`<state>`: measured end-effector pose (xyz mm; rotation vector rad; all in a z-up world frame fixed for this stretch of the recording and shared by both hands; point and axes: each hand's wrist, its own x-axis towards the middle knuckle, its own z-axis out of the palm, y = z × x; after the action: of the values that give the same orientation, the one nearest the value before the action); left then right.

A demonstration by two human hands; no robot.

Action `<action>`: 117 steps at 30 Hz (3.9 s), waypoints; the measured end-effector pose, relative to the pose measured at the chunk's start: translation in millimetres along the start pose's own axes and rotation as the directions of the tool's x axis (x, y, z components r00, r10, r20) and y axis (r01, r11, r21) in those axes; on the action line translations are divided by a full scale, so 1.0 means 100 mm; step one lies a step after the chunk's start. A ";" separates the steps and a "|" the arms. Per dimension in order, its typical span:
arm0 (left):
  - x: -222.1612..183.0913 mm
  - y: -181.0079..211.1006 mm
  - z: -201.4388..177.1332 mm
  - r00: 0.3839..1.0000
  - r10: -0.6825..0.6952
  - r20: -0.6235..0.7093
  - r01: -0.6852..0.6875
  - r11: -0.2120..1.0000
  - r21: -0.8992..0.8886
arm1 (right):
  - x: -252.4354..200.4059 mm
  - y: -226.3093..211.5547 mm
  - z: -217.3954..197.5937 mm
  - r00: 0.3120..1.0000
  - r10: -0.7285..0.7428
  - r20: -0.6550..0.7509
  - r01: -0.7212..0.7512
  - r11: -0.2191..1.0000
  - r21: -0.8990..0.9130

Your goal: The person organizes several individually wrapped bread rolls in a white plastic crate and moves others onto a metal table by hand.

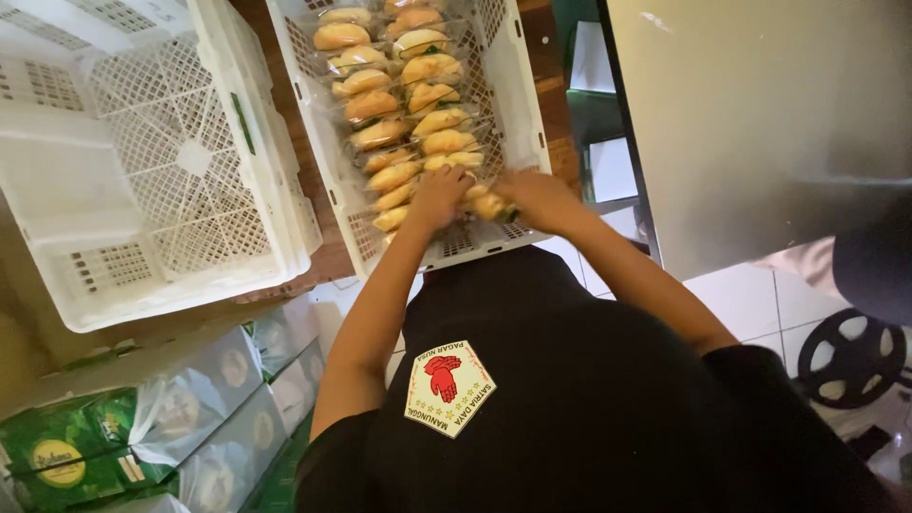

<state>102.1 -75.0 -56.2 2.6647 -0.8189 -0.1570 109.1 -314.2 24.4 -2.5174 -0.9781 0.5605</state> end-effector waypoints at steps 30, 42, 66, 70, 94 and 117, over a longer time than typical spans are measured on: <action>-0.18 -0.26 0.06 0.997 -0.065 -0.046 0.034 0.866 -0.499 | 0.29 -0.09 0.88 0.982 0.166 0.095 -0.185 0.708 0.682; -0.61 -0.20 -0.67 0.914 -0.288 -0.285 0.130 0.875 -0.467 | 0.33 0.27 1.04 0.988 -0.089 0.123 -0.025 0.702 0.712; -1.40 -0.35 -0.40 0.608 -0.577 -0.546 0.399 0.816 -0.418 | 0.77 0.25 0.94 0.709 0.458 0.536 -0.531 -0.153 0.833; -1.34 -0.36 -0.50 0.578 -0.618 -0.532 0.415 0.785 -0.460 | 0.91 0.54 1.18 0.676 0.638 0.370 -0.285 -0.237 0.929; -1.34 -0.49 -0.33 0.580 -0.771 -0.262 0.477 0.582 -0.658 | 0.31 -0.06 1.27 0.956 0.264 -0.129 -0.216 0.929 0.301; -1.38 -0.58 -0.18 0.600 -0.740 -0.304 0.456 0.629 -0.629 | 0.46 -0.01 0.79 0.769 0.373 0.520 -0.608 0.677 0.414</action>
<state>22.3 52.7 -59.5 2.1735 0.3523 0.2027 101.1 -265.7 -52.4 -2.1153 -0.1184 1.3544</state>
